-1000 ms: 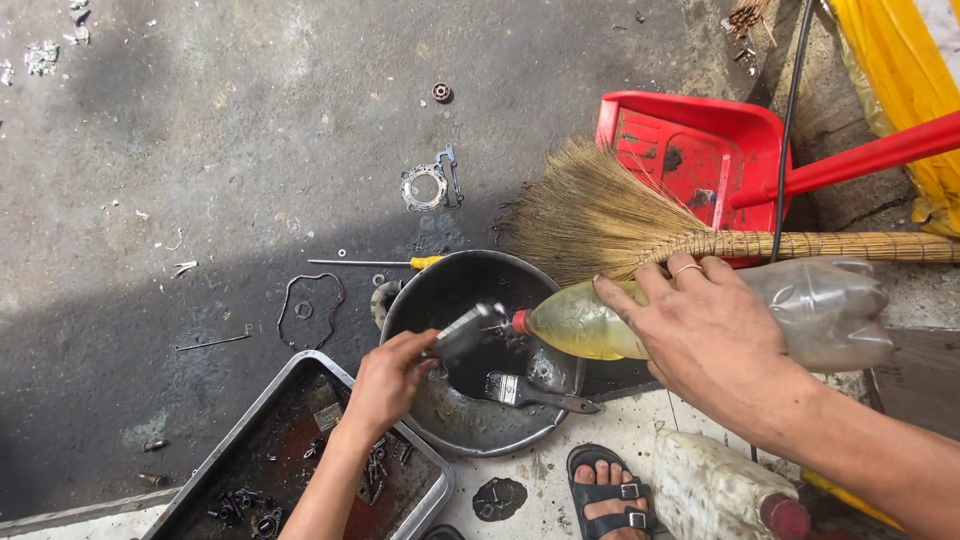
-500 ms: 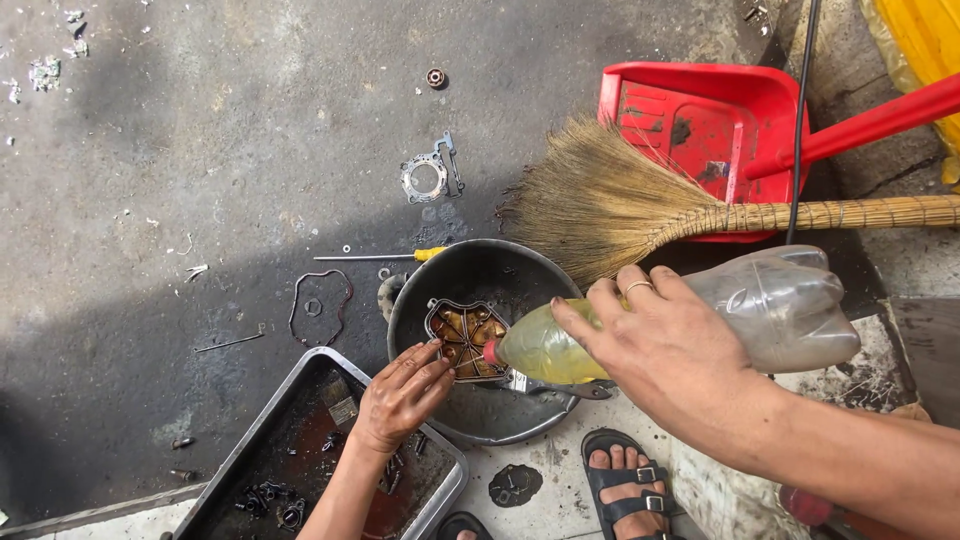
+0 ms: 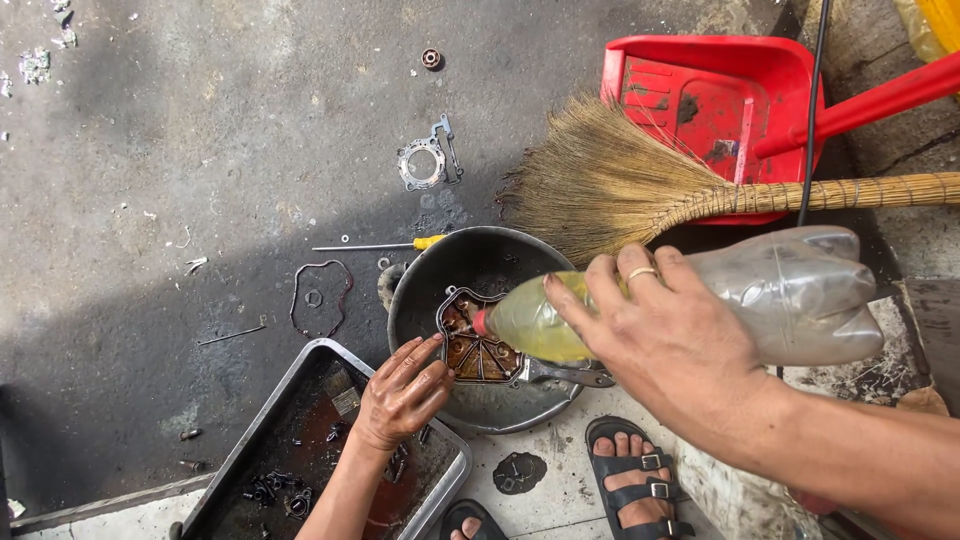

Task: Cleaning a motorcycle engine component using a brush and solvent in a bucket

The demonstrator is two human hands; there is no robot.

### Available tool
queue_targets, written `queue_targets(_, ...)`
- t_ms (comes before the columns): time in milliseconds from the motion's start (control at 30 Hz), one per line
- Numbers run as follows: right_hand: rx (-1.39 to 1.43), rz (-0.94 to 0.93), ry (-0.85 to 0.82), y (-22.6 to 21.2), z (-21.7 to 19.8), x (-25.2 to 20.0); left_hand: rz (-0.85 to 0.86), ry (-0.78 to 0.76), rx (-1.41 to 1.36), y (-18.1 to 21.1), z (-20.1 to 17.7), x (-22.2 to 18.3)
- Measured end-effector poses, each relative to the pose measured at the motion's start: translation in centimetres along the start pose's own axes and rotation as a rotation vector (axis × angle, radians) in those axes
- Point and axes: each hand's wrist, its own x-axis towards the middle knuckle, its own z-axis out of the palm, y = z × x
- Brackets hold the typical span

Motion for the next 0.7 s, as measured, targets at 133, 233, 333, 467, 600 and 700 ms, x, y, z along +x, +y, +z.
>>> queue_targets(133,-0.045,0.032,0.025,0.7,0.4,0.5,0.021,-0.014,0.002,0.3,-0.3,0.6)
queue_targets(233,-0.041,0.032,-0.014,0.9,1.1,0.7,0.029,-0.013,-0.001,0.5,-0.3,0.7)
queue_targets(333,-0.061,0.047,-0.024,1.1,1.5,0.8,0.032,-0.014,0.005,0.6,-0.2,0.8)
queue_targets(467,-0.086,0.074,-0.036,1.5,2.2,0.4,0.035,-0.035,0.026,0.6,-0.1,0.4)
queue_targets(600,-0.136,0.054,-0.094,1.4,3.2,-0.6,0.036,-0.032,0.033,0.7,-0.5,1.1)
queue_targets(700,-0.159,0.039,-0.161,1.3,3.5,-1.0,0.044,-0.062,0.059,0.6,-0.6,1.2)
